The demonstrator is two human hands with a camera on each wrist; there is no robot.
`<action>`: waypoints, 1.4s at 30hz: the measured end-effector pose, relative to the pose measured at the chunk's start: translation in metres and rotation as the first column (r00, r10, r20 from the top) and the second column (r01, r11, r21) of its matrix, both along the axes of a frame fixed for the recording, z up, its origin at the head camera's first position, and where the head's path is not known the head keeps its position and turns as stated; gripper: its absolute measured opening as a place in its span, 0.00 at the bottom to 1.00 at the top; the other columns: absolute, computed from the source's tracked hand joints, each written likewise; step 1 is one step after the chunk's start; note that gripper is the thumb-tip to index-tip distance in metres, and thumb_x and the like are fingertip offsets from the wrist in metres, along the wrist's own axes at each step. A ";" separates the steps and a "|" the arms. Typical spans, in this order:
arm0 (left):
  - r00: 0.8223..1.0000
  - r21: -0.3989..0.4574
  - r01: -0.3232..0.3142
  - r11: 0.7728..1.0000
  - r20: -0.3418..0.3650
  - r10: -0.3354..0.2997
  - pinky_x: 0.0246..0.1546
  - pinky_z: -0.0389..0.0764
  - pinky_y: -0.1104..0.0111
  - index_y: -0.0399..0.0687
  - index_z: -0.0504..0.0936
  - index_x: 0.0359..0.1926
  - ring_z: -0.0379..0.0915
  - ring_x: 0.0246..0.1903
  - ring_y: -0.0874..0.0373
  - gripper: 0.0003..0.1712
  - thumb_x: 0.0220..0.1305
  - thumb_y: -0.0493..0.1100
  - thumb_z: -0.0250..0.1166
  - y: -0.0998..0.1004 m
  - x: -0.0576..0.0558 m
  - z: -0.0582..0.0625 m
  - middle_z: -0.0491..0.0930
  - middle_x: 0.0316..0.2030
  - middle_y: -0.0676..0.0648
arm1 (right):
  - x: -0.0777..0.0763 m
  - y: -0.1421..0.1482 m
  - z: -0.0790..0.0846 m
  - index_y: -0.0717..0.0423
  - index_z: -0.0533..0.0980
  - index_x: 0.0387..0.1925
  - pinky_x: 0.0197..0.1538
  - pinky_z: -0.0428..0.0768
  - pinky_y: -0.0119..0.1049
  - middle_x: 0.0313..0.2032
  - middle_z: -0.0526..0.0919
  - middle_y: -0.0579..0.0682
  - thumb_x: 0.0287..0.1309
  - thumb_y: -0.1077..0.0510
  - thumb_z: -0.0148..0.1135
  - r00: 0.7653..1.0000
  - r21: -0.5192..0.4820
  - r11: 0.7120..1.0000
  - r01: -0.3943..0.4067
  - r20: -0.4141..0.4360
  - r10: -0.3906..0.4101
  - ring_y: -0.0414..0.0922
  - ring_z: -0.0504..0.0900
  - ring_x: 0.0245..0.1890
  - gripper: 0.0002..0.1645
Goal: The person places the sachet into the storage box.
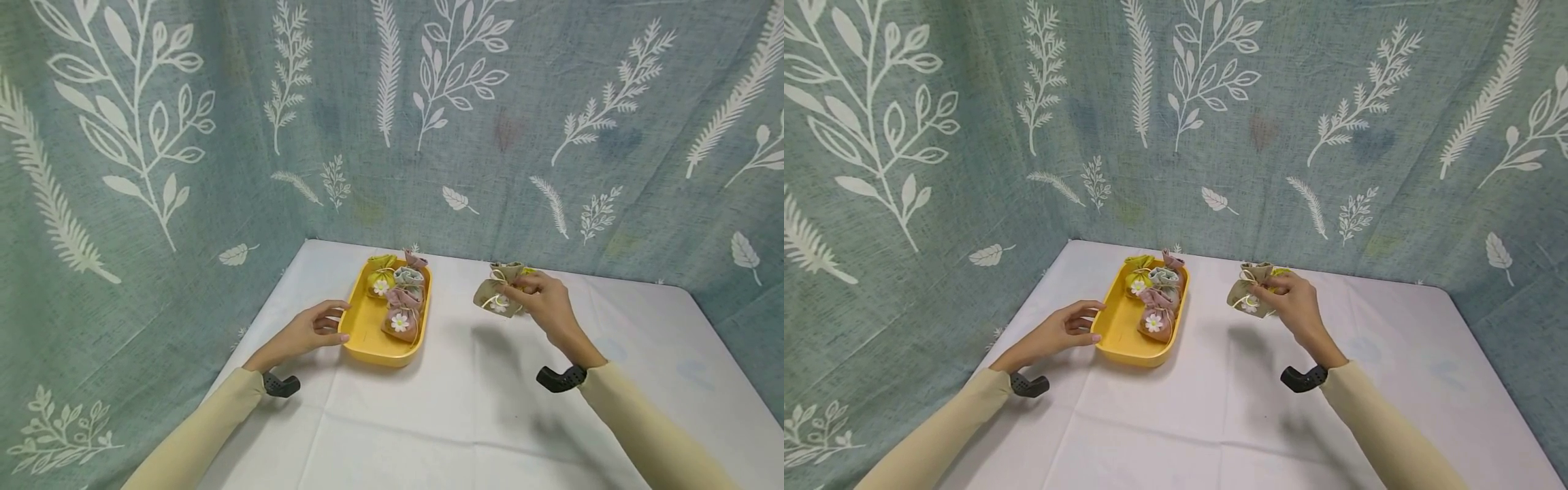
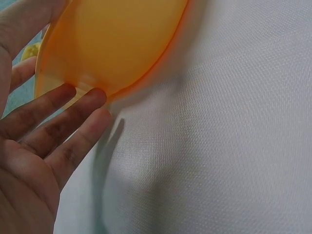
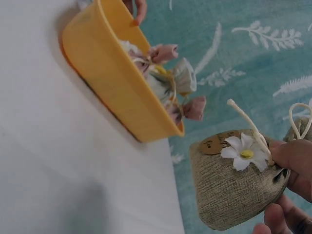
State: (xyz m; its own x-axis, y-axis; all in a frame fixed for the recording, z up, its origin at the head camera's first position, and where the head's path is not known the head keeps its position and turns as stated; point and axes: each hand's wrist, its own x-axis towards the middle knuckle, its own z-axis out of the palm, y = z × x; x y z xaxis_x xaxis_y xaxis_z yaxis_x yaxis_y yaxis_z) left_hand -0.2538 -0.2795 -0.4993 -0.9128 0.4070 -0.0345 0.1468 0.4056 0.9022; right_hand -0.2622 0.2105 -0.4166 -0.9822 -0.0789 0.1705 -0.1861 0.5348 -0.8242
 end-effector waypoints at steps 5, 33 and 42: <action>1.000 -0.003 0.003 1.000 -0.002 -0.003 0.59 0.81 0.59 0.51 0.69 0.74 0.76 0.61 0.47 0.46 0.59 0.54 0.78 0.000 0.001 0.000 0.73 0.66 0.41 | -0.003 -0.017 0.004 0.56 0.87 0.38 0.39 0.79 0.44 0.52 0.81 0.53 0.60 0.37 0.73 1.000 -0.013 1.000 -0.021 -0.021 0.020 0.51 0.77 0.46 0.25; 1.000 0.008 0.007 1.000 0.008 -0.007 0.60 0.80 0.55 0.49 0.68 0.74 0.76 0.61 0.46 0.45 0.60 0.54 0.78 0.001 0.003 0.004 0.73 0.67 0.41 | -0.001 -0.124 0.019 0.49 0.89 0.40 0.35 0.76 0.44 0.41 0.81 0.47 0.60 0.45 0.76 0.978 -0.097 0.973 -0.208 -0.037 0.205 0.49 0.76 0.40 0.13; 1.000 0.015 0.012 1.000 -0.004 -0.012 0.59 0.80 0.57 0.49 0.69 0.73 0.76 0.61 0.46 0.44 0.61 0.51 0.78 0.000 0.003 0.003 0.74 0.66 0.41 | 0.003 -0.159 0.020 0.49 0.87 0.29 0.39 0.74 0.43 0.34 0.77 0.49 0.58 0.48 0.77 0.953 -0.162 0.940 -0.300 -0.081 0.291 0.48 0.74 0.38 0.11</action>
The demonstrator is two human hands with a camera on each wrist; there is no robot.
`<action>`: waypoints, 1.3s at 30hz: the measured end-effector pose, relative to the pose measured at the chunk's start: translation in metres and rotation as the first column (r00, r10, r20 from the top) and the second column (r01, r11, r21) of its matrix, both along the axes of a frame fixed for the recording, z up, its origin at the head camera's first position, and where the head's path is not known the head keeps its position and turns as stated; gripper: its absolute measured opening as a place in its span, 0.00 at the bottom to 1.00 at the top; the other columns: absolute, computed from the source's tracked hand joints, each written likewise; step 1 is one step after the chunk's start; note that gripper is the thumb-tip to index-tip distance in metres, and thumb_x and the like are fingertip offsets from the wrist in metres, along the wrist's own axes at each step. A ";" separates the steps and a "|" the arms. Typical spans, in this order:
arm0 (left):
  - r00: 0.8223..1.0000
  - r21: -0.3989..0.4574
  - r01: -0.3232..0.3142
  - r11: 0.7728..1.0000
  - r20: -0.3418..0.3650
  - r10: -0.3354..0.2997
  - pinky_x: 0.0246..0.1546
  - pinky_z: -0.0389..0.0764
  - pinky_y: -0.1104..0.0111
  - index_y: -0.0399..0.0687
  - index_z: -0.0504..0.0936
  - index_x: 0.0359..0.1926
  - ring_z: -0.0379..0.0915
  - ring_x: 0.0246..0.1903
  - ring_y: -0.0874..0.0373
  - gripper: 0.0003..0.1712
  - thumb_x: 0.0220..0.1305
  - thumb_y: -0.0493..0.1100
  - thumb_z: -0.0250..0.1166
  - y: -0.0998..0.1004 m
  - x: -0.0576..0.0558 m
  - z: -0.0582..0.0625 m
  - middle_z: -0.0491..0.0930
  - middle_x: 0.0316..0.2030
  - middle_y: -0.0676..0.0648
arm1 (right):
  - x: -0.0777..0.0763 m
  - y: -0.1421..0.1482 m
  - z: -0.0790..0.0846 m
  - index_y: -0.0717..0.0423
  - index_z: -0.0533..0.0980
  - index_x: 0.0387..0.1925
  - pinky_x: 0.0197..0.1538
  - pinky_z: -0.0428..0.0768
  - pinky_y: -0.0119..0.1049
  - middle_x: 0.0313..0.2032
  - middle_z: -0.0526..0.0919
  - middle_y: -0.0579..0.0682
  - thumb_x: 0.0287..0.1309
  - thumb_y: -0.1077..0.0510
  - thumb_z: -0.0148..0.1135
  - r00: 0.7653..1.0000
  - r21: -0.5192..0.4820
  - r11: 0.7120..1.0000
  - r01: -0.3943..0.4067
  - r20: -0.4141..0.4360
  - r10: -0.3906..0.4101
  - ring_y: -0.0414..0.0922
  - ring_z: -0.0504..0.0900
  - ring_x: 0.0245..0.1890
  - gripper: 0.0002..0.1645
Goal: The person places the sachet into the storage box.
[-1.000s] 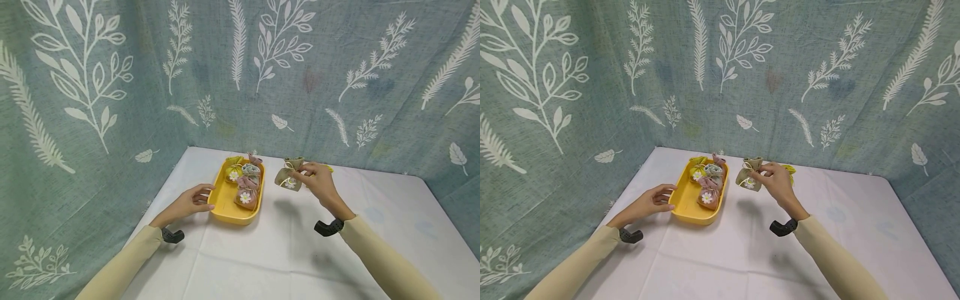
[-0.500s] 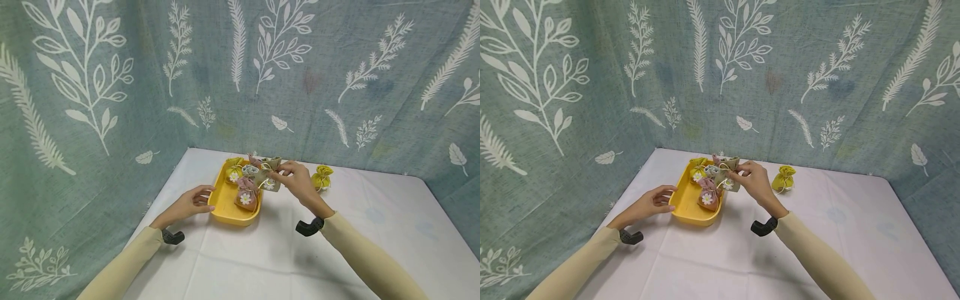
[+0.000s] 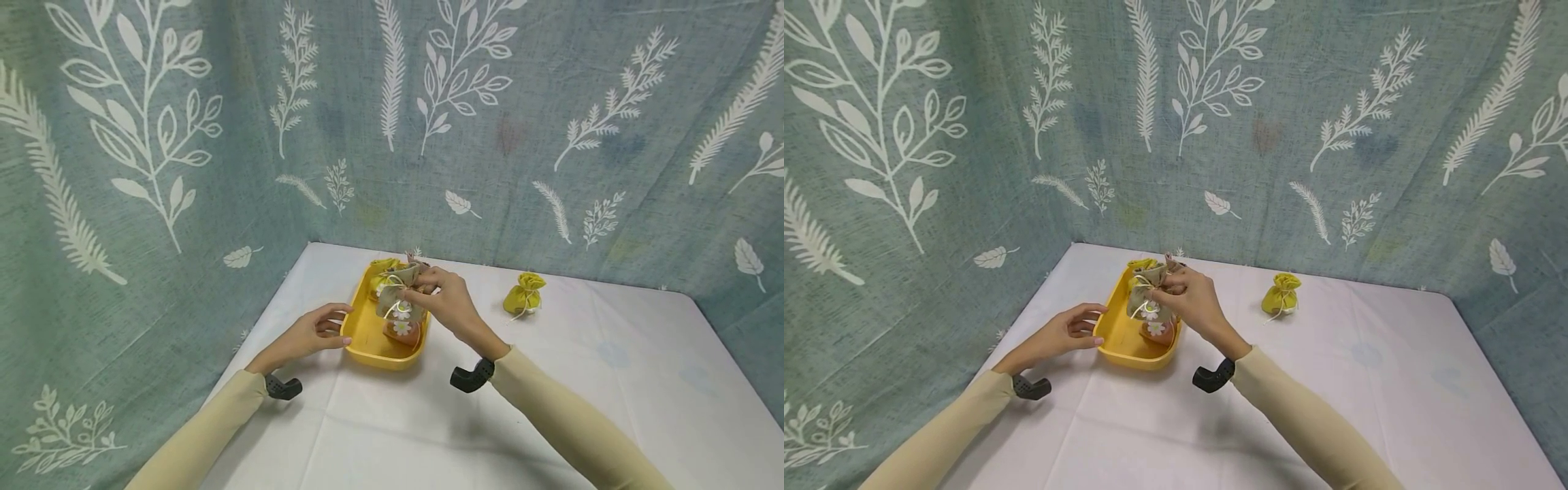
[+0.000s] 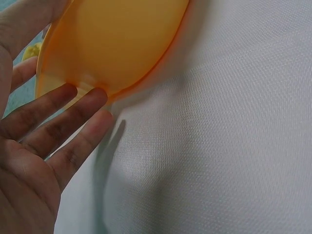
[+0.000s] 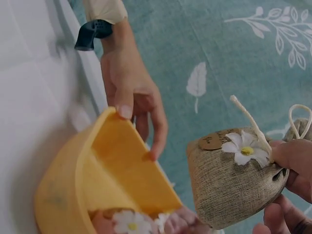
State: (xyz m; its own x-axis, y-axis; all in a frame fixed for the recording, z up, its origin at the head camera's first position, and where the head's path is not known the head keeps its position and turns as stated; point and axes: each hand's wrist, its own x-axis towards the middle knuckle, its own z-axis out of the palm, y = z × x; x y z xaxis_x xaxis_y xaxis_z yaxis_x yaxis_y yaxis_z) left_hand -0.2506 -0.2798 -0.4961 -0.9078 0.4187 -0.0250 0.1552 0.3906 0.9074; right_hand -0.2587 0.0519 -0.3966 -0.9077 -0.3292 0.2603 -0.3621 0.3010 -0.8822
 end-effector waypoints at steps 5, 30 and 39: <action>1.000 0.002 -0.008 1.000 0.004 0.008 0.59 0.81 0.59 0.58 0.71 0.72 0.77 0.60 0.50 0.42 0.60 0.53 0.78 -0.001 0.000 -0.001 0.75 0.65 0.46 | -0.003 -0.017 -0.003 0.50 0.84 0.25 0.34 0.74 0.39 0.32 0.77 0.48 0.59 0.47 0.76 0.999 0.029 0.999 -0.028 -0.037 0.029 0.46 0.74 0.36 0.14; 1.000 0.014 0.009 1.000 -0.003 -0.009 0.60 0.81 0.58 0.50 0.70 0.73 0.76 0.62 0.46 0.42 0.62 0.51 0.77 -0.004 0.000 -0.004 0.73 0.67 0.41 | -0.052 -0.068 -0.038 0.50 0.89 0.33 0.22 0.73 0.32 0.25 0.86 0.46 0.62 0.48 0.74 0.974 0.315 0.943 0.109 -0.222 -0.038 0.39 0.77 0.18 0.10; 1.000 0.031 0.014 0.999 -0.012 -0.014 0.60 0.80 0.58 0.52 0.71 0.72 0.76 0.61 0.46 0.40 0.62 0.49 0.77 -0.001 0.000 -0.002 0.74 0.66 0.42 | -0.049 -0.073 -0.039 0.53 0.88 0.48 0.23 0.78 0.31 0.40 0.91 0.49 0.64 0.53 0.73 0.971 0.438 0.887 0.145 -0.236 -0.042 0.37 0.81 0.20 0.13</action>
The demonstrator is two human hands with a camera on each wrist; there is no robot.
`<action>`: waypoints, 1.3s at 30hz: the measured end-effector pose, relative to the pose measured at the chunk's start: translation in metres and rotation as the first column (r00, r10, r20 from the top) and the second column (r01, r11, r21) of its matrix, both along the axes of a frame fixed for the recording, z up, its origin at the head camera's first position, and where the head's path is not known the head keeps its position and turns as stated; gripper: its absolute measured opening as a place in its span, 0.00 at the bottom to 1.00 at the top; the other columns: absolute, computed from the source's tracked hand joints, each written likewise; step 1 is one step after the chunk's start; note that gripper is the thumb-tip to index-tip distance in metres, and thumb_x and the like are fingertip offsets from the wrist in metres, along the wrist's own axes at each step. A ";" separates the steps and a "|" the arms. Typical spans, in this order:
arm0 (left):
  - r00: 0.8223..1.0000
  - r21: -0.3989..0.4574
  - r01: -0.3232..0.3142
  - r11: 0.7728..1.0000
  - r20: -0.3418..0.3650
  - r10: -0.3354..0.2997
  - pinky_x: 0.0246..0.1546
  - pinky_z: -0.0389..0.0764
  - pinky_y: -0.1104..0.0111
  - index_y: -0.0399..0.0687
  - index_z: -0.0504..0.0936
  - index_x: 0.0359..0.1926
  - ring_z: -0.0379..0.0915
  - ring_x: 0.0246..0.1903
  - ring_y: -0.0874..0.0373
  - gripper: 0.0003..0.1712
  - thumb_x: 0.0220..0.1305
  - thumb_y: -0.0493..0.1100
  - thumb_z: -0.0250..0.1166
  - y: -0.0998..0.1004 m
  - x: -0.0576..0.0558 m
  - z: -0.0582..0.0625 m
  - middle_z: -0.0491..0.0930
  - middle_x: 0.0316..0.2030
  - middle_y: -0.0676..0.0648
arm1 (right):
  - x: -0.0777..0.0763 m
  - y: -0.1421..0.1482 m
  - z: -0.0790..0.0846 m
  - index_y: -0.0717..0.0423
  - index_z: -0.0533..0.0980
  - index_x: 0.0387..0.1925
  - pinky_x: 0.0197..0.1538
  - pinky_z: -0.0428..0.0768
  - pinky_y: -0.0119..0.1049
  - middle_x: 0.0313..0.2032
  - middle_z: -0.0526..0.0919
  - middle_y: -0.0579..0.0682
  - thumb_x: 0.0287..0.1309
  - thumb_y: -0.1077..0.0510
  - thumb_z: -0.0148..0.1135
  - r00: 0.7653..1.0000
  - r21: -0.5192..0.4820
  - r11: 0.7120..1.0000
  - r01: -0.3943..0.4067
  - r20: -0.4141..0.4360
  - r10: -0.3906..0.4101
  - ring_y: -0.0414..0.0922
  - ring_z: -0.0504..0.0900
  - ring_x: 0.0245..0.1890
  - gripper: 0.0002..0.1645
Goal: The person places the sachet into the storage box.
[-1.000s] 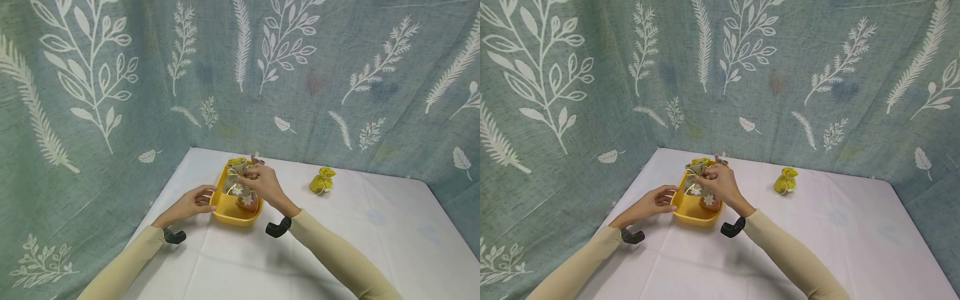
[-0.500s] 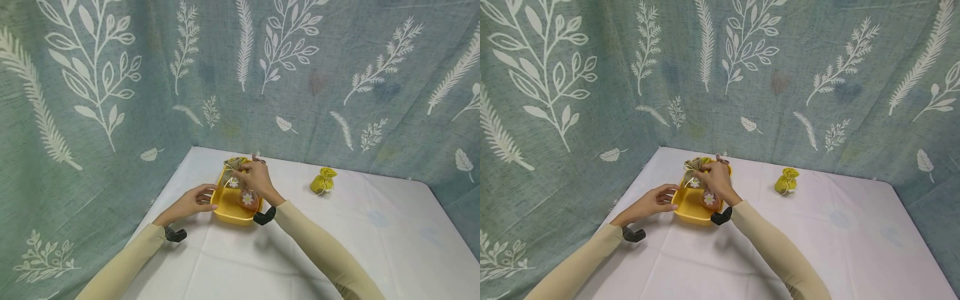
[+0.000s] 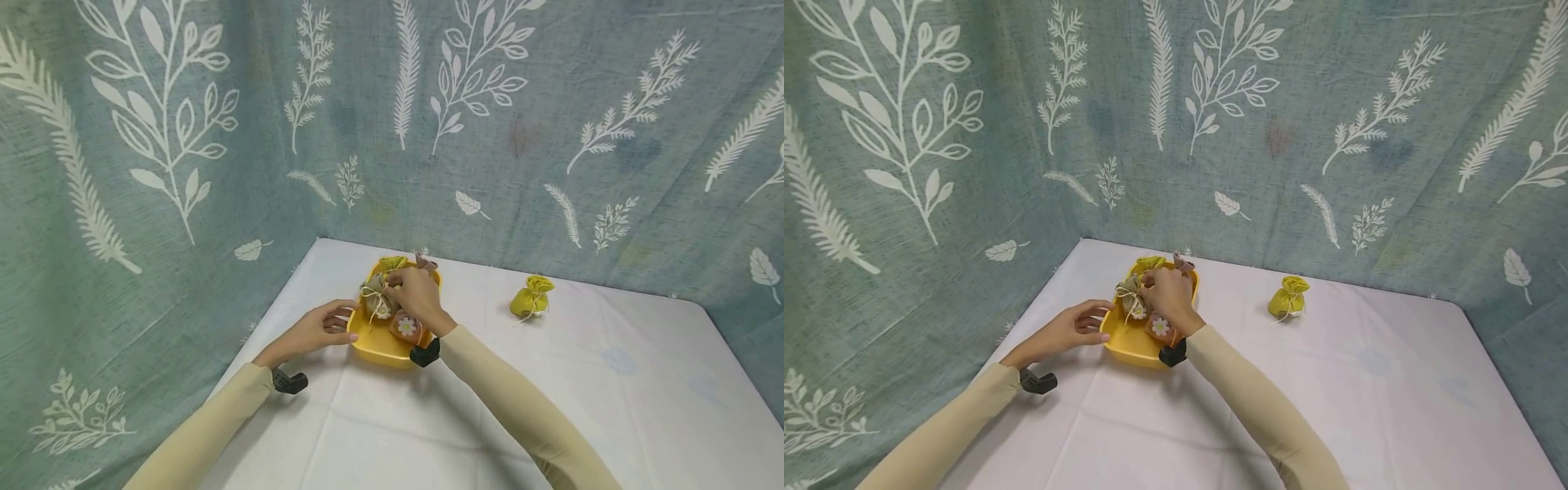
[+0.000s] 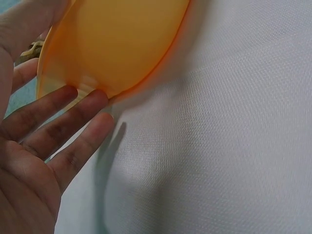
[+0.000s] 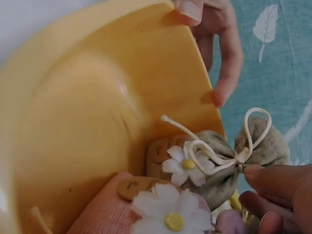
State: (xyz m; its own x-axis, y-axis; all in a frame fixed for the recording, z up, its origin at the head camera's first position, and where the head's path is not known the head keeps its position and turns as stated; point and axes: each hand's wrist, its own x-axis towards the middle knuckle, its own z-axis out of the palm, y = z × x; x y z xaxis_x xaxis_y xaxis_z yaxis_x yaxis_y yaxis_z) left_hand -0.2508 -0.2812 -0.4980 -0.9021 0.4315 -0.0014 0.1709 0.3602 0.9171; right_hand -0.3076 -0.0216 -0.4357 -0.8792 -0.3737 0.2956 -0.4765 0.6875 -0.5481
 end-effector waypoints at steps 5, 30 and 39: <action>1.000 0.001 0.002 1.000 0.001 -0.002 0.60 0.80 0.58 0.53 0.71 0.72 0.76 0.61 0.45 0.41 0.61 0.50 0.77 0.001 -0.001 0.001 0.73 0.67 0.41 | 0.001 0.011 0.006 0.55 0.88 0.46 0.28 0.82 0.36 0.40 0.91 0.49 0.65 0.55 0.72 0.999 -0.062 0.998 -0.005 -0.047 0.002 0.41 0.84 0.24 0.12; 0.998 -0.065 -0.059 0.996 0.014 0.060 0.60 0.81 0.59 0.60 0.72 0.70 0.77 0.60 0.51 0.42 0.57 0.57 0.79 -0.005 0.001 0.000 0.74 0.65 0.48 | 0.016 0.126 -0.006 0.49 0.87 0.47 0.32 0.79 0.40 0.37 0.88 0.46 0.64 0.49 0.72 0.988 -0.177 0.977 0.122 0.112 -0.103 0.45 0.80 0.29 0.13; 0.999 -0.051 -0.038 0.998 0.008 0.039 0.59 0.81 0.59 0.60 0.72 0.70 0.77 0.60 0.50 0.42 0.57 0.56 0.79 0.001 -0.002 -0.002 0.74 0.66 0.47 | 0.028 0.173 -0.009 0.49 0.85 0.50 0.31 0.79 0.40 0.40 0.87 0.49 0.65 0.48 0.72 0.979 -0.199 0.967 0.161 0.160 -0.130 0.46 0.79 0.29 0.16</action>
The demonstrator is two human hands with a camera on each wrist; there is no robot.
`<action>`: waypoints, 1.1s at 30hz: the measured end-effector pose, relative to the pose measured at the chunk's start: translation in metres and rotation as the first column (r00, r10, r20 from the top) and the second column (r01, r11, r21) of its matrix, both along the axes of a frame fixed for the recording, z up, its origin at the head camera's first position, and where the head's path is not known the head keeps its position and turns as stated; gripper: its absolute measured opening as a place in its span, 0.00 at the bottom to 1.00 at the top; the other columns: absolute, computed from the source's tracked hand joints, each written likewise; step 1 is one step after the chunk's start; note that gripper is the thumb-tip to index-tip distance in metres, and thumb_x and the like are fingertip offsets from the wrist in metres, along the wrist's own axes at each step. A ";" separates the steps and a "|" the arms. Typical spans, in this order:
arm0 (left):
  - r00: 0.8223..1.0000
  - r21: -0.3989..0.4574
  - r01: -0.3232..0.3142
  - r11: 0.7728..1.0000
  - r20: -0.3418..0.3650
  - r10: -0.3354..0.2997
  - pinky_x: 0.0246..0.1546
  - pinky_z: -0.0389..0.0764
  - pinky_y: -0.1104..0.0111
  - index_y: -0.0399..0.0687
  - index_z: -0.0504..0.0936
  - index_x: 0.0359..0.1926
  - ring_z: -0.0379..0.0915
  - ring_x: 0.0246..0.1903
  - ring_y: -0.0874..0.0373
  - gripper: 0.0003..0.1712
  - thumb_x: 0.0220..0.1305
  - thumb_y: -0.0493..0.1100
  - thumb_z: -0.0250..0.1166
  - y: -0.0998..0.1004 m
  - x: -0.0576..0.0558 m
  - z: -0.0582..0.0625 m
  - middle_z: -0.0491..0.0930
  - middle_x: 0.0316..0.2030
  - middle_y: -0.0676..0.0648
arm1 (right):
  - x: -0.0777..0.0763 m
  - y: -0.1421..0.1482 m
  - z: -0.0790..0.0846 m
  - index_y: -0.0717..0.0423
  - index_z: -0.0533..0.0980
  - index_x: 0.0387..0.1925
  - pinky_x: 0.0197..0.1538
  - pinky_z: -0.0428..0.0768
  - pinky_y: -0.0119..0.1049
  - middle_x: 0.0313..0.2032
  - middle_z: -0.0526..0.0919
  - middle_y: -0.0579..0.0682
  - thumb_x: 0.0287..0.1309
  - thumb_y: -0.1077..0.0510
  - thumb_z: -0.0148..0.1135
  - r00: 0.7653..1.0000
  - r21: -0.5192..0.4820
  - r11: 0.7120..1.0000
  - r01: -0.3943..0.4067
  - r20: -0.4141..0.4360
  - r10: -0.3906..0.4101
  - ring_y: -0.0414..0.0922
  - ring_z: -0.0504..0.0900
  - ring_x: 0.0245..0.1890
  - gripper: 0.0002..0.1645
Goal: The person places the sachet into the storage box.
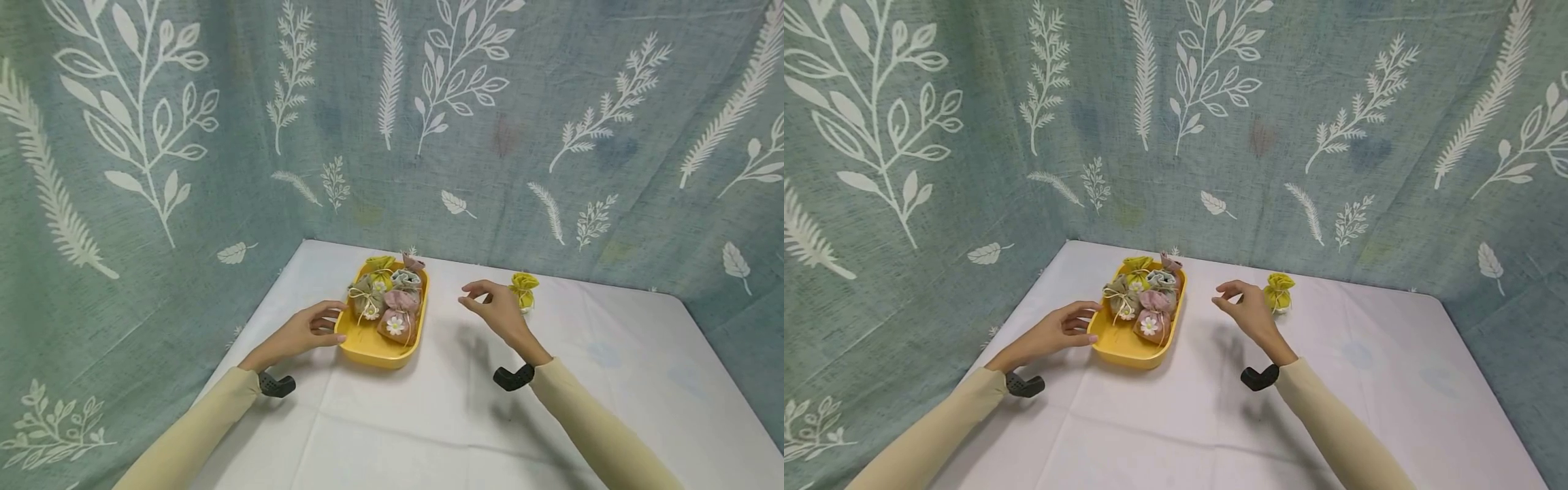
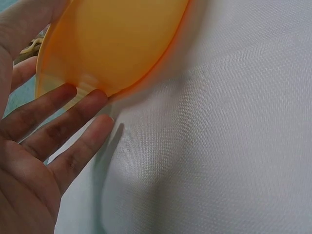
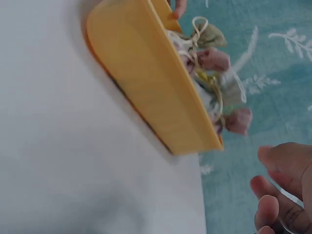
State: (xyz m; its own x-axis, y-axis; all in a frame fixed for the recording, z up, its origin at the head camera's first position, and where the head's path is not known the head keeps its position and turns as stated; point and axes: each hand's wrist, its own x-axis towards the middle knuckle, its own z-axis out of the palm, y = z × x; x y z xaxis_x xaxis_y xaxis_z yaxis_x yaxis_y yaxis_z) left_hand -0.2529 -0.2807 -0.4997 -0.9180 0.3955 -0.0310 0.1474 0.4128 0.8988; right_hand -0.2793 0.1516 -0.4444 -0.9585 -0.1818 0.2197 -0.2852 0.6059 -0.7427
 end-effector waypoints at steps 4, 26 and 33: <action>1.000 -0.004 -0.009 1.000 0.005 0.009 0.58 0.82 0.60 0.61 0.72 0.70 0.77 0.60 0.50 0.42 0.57 0.57 0.79 0.000 0.000 -0.001 0.74 0.66 0.48 | 0.002 0.021 -0.003 0.50 0.85 0.51 0.32 0.80 0.40 0.40 0.87 0.50 0.65 0.48 0.72 1.000 0.011 1.000 0.024 -0.006 -0.024 0.46 0.80 0.30 0.17; 1.000 0.002 0.008 1.000 0.006 -0.009 0.59 0.81 0.57 0.56 0.70 0.72 0.77 0.60 0.48 0.43 0.60 0.54 0.78 0.000 0.002 0.000 0.74 0.66 0.43 | -0.006 0.118 -0.023 0.55 0.83 0.55 0.34 0.80 0.40 0.43 0.85 0.57 0.64 0.40 0.70 0.954 0.018 0.954 0.298 0.026 -0.299 0.52 0.82 0.38 0.28; 1.000 -0.009 0.009 1.000 0.001 -0.009 0.60 0.80 0.55 0.56 0.70 0.72 0.76 0.61 0.46 0.42 0.60 0.54 0.78 0.001 0.000 0.002 0.74 0.67 0.43 | -0.020 0.129 -0.027 0.56 0.74 0.69 0.45 0.81 0.51 0.56 0.81 0.62 0.63 0.33 0.67 0.964 0.047 0.967 0.250 0.080 -0.253 0.60 0.79 0.50 0.43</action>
State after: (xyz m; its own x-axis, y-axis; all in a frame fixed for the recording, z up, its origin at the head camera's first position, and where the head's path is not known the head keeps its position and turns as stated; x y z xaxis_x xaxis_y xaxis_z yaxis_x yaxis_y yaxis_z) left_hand -0.2524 -0.2793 -0.4981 -0.9145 0.4031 -0.0357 0.1498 0.4191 0.8955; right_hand -0.2998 0.2805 -0.4711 -0.9891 0.0613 0.1336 -0.0571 0.6772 -0.7336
